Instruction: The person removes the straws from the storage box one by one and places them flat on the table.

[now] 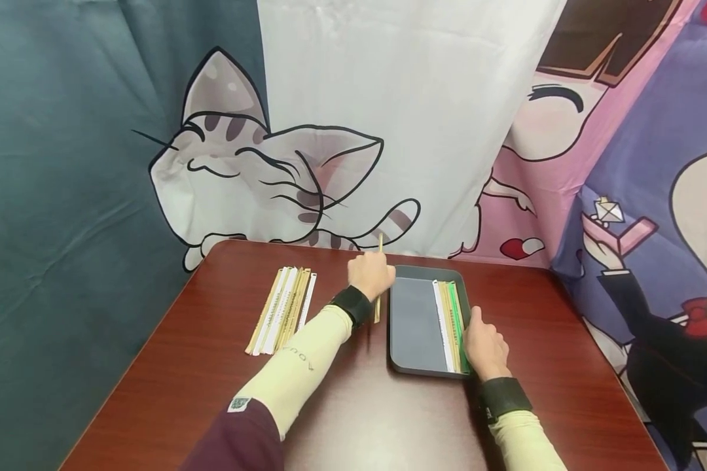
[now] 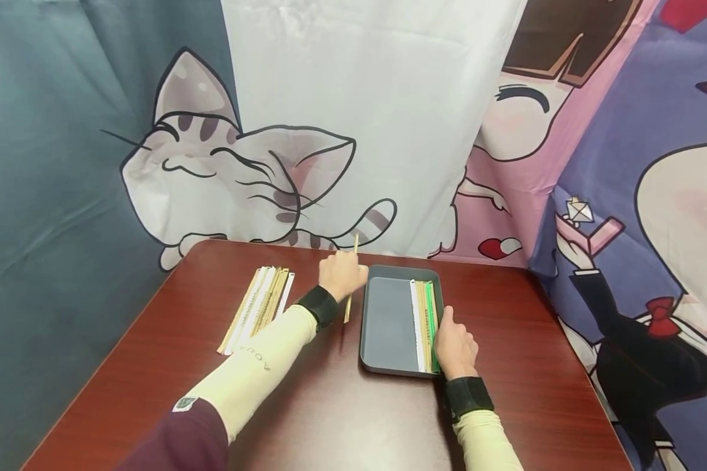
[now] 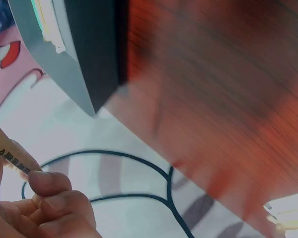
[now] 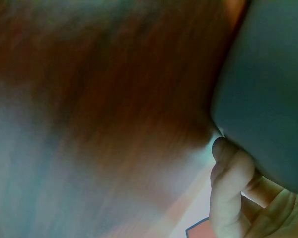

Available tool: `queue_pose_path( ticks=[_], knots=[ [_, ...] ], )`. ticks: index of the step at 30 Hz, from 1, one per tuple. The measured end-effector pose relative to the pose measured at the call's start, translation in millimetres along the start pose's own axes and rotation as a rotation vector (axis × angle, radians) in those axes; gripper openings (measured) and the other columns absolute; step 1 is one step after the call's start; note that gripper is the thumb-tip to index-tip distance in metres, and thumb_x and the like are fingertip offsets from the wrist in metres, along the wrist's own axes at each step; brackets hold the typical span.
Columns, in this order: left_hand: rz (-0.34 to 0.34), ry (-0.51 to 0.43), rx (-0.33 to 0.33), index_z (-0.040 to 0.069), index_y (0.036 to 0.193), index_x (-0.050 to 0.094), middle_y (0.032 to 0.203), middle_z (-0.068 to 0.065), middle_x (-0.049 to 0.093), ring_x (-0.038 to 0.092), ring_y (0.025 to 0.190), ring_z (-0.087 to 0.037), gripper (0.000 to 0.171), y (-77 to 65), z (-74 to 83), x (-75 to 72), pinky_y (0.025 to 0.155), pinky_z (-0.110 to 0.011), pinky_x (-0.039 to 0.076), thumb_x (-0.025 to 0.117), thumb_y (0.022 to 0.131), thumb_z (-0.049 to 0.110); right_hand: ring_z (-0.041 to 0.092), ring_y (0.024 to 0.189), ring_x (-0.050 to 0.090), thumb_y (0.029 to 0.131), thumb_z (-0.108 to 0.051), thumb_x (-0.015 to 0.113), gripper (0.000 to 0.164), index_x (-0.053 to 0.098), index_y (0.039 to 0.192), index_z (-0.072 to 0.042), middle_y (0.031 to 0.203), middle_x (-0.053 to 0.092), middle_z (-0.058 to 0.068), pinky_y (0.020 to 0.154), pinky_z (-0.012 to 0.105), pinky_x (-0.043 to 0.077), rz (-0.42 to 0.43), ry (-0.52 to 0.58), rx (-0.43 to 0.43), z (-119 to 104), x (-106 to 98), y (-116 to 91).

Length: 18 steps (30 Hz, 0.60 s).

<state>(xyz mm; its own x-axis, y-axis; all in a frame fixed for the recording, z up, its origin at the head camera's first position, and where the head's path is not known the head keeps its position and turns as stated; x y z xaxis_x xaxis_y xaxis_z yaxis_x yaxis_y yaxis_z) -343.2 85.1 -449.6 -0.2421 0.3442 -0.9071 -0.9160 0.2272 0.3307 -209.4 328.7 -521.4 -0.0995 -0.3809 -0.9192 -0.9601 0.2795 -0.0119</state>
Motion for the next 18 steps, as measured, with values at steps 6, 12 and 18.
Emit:
queue_pose_path(
  ticks=[6, 12, 18],
  knots=[
    [0.020, 0.027, -0.032, 0.014, 0.061, 0.060, 0.067, -0.009, 0.061, 0.061, 0.055, -0.027, 0.027, 1.3, -27.0, -10.3, 0.050, -0.044, 0.048, 0.057, 0.086, 0.024, 0.035, 0.062, 0.057, 0.101, -0.010, 0.046, 0.016, 0.038, 0.115, -0.008, 0.072, 0.055, 0.017, 0.054, 0.048, 0.041, 0.006, -0.003, 0.001, 1.2, -1.9, 2.1],
    [0.011, 0.057, -0.069, 0.011, 0.067, 0.065, 0.077, -0.015, 0.068, 0.067, 0.064, -0.034, 0.024, -4.4, -53.8, -12.8, 0.056, -0.050, 0.052, 0.060, 0.086, 0.024, 0.036, 0.063, 0.057, 0.101, -0.011, 0.046, 0.017, 0.039, 0.115, -0.008, 0.072, 0.056, 0.018, 0.054, 0.048, 0.042, -0.008, 0.001, 0.002, 0.4, -0.2, 0.0],
    [0.012, 0.062, -0.088, 0.010, 0.069, 0.067, 0.079, -0.016, 0.068, 0.068, 0.067, -0.037, 0.022, -11.1, -76.3, -14.2, 0.056, -0.052, 0.052, 0.057, 0.083, 0.024, 0.034, 0.062, 0.055, 0.101, -0.010, 0.047, 0.018, 0.039, 0.117, -0.007, 0.073, 0.055, 0.017, 0.054, 0.047, 0.040, -0.021, 0.006, 0.004, -1.5, -0.5, -0.5]
  ],
)
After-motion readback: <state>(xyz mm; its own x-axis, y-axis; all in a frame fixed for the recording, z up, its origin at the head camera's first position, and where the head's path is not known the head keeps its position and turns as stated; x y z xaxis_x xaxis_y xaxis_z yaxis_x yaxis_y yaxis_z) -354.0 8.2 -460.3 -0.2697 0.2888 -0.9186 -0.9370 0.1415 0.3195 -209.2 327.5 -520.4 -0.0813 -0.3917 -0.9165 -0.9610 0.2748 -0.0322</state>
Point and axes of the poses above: each hand's wrist, its own y-axis towards the middle knuckle, its own x-axis out of the palm, z = x × y, the point moved 3 cm from there along y, towards the middle knuckle
